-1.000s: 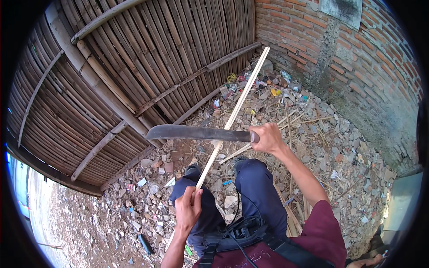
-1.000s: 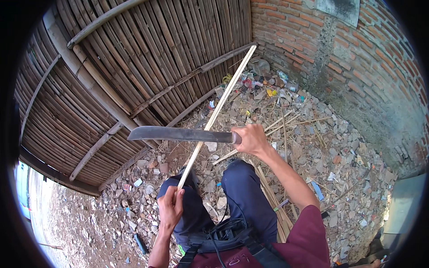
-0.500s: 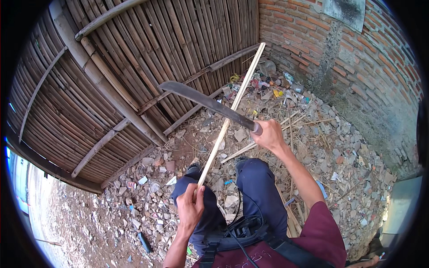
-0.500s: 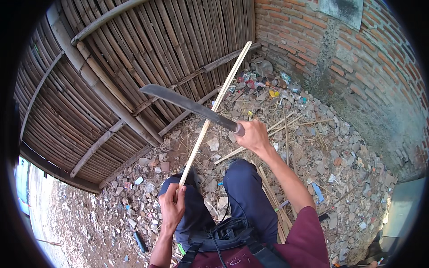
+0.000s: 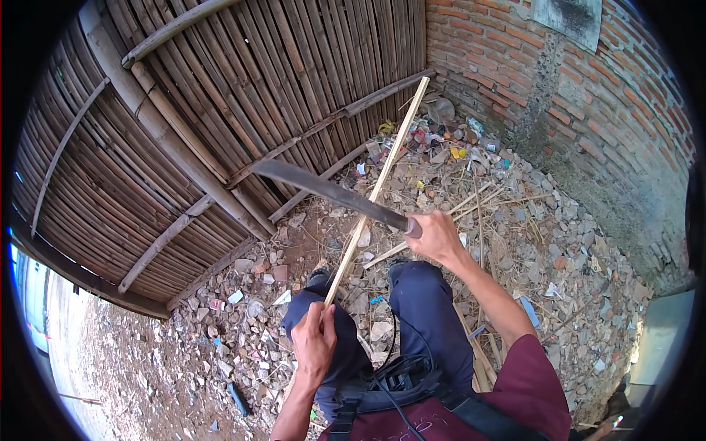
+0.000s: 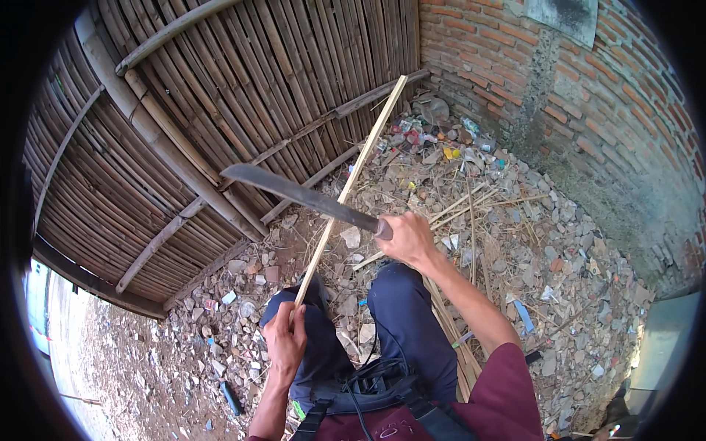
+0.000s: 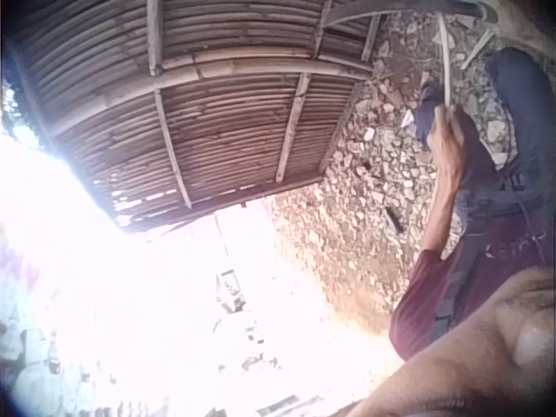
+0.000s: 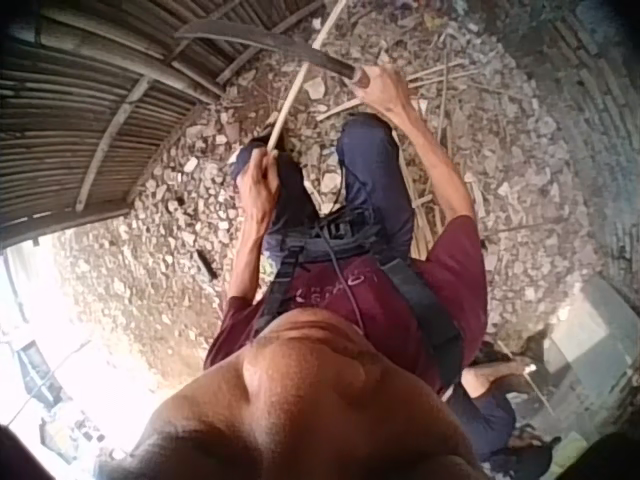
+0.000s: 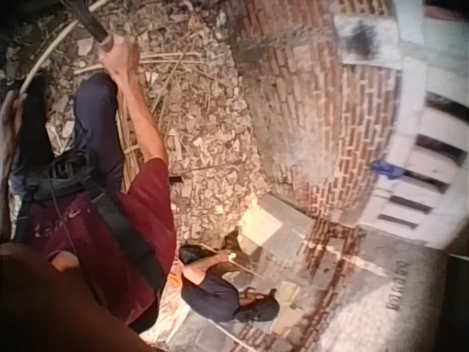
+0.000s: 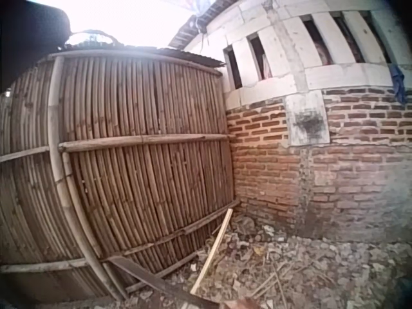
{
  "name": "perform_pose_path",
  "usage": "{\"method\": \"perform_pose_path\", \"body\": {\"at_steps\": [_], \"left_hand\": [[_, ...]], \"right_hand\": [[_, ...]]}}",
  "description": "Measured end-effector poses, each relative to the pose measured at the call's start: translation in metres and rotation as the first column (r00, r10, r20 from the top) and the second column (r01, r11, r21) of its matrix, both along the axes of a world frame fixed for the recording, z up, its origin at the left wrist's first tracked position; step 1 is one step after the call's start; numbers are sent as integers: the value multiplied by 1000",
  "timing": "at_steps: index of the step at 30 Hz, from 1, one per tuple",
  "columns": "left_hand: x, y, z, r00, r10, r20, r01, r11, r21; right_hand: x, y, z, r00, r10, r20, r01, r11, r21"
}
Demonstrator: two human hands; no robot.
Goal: The person shaves a long bamboo strip with a large knife and then uses a smaller knife to further thin and smooth the surface of the strip.
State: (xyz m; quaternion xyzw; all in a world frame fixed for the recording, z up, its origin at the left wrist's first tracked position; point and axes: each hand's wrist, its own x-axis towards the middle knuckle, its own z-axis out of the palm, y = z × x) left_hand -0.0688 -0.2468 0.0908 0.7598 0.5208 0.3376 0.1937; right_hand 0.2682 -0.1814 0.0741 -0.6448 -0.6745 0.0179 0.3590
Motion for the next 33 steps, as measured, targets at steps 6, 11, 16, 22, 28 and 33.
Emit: {"method": "perform_pose_path", "body": {"at_steps": [6,11,16,22,28,33], "left_hand": [[1,-8,-5,1000,-7,24,5,999,46],[-7,-2,-8,1000,-5,-10,6,998,58],[-6,-2,-13,1000,-11,6,11,996,88],[-19,-8,-7,998,-2,-61,8,995,100],[-16,-5,-14,1000,-14,-13,15,996,88],[-39,-9,-19,995,30,-90,-21,995,102]], "right_hand": [[-4,-5,-5,994,68,89,-68,998,-5],[25,17,4,995,-93,35,95,994,-60],[-5,2,-2,992,92,90,-102,988,112],[51,25,11,991,-111,-70,116,991,72],[27,7,-1,999,8,44,-9,1000,11],[80,27,10,976,-175,-127,163,981,-102]]}}
